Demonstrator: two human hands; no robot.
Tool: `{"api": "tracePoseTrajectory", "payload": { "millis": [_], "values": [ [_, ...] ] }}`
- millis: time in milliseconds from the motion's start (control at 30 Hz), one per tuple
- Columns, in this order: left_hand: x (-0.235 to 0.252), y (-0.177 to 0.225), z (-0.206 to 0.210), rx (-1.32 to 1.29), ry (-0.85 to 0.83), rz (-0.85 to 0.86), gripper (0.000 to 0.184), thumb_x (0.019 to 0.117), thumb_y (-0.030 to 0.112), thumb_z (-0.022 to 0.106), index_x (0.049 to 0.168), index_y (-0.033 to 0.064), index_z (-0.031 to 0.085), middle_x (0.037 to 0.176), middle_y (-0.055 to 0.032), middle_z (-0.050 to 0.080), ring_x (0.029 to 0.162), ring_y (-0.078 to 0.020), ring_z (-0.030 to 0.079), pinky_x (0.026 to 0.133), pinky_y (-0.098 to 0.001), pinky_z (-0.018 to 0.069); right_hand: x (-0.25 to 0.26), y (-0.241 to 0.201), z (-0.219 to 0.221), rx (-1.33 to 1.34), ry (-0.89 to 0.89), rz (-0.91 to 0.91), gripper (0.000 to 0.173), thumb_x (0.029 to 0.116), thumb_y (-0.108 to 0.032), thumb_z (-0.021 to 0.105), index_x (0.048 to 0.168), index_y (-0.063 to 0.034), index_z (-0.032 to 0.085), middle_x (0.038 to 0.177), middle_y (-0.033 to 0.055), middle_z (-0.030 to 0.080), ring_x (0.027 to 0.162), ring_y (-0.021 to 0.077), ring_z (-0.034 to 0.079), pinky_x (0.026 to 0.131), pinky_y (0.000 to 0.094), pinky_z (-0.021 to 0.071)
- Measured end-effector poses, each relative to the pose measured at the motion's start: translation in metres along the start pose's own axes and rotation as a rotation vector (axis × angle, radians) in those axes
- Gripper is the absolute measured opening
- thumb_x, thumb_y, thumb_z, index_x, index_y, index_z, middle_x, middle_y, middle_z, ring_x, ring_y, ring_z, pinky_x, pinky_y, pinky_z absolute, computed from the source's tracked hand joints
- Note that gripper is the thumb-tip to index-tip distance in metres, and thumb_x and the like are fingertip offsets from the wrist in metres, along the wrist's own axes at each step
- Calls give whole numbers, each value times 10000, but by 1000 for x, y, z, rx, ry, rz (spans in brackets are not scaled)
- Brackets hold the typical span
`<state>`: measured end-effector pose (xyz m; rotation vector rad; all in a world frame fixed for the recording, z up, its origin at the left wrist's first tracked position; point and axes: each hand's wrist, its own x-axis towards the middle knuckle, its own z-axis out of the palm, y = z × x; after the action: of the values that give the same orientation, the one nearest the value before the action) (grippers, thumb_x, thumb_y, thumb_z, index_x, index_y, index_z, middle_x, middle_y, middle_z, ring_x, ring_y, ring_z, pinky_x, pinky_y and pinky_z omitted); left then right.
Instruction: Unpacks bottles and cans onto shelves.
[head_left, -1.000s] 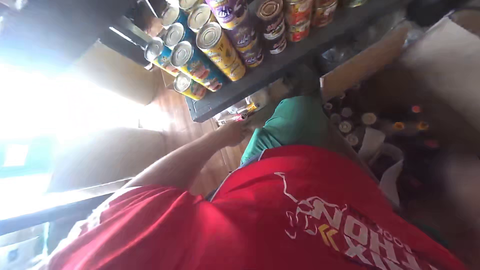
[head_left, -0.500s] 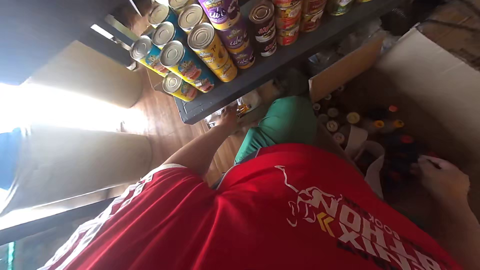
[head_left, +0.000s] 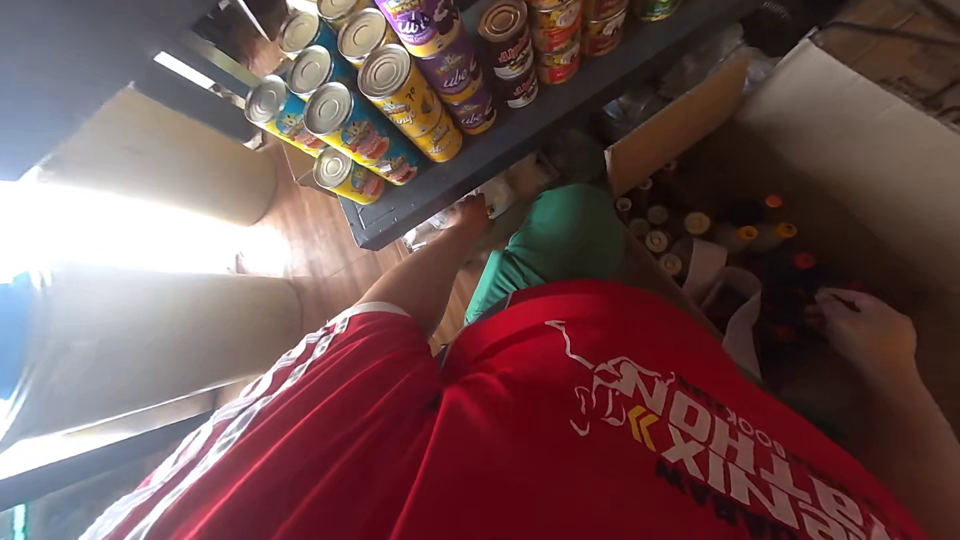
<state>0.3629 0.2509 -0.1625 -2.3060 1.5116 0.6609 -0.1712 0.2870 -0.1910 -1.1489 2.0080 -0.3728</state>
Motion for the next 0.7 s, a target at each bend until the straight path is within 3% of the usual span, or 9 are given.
{"api": "tracePoseTrajectory", "payload": {
  "millis": [67,200,300,600,700],
  "values": [
    [6,-4,-2,32,-25,17,522,989,279,654,1445,58,531,1452,-230,541,1337,-443,523,1031,-669,447,-2,1,-1,-2,3,-9,372,1105,-226,478,1346,28,605,1188,276,666,977,340,688,899,519,537],
    [4,-8,-4,17,-17,49,478,999,192,629,1441,38,530,1445,-243,547,1347,-442,518,1063,-657,428,-3,3,-2,0,-3,-9,372,1104,-229,474,1342,23,608,1180,272,668,973,341,688,900,525,535],
    [5,-16,-1,2,45,62,472,996,270,642,1407,52,564,1371,-252,601,1299,-445,560,1038,-661,449,-1,4,-2,-9,-17,-9,388,1104,-248,461,1359,11,598,1196,266,665,971,335,690,895,525,541],
    [1,-15,-2,-20,29,83,477,1019,256,615,1440,49,530,1397,-246,585,1320,-434,550,1064,-642,436,3,1,0,1,-27,-7,382,1103,-252,472,1352,5,605,1195,256,669,979,320,691,901,509,539],
    [1,-14,2,-67,37,53,502,1029,282,603,1480,91,496,1437,-231,559,1331,-440,538,1052,-657,441,1,1,0,2,-37,1,376,1101,-246,481,1355,2,606,1201,255,668,982,325,692,897,511,543]
  ]
}}
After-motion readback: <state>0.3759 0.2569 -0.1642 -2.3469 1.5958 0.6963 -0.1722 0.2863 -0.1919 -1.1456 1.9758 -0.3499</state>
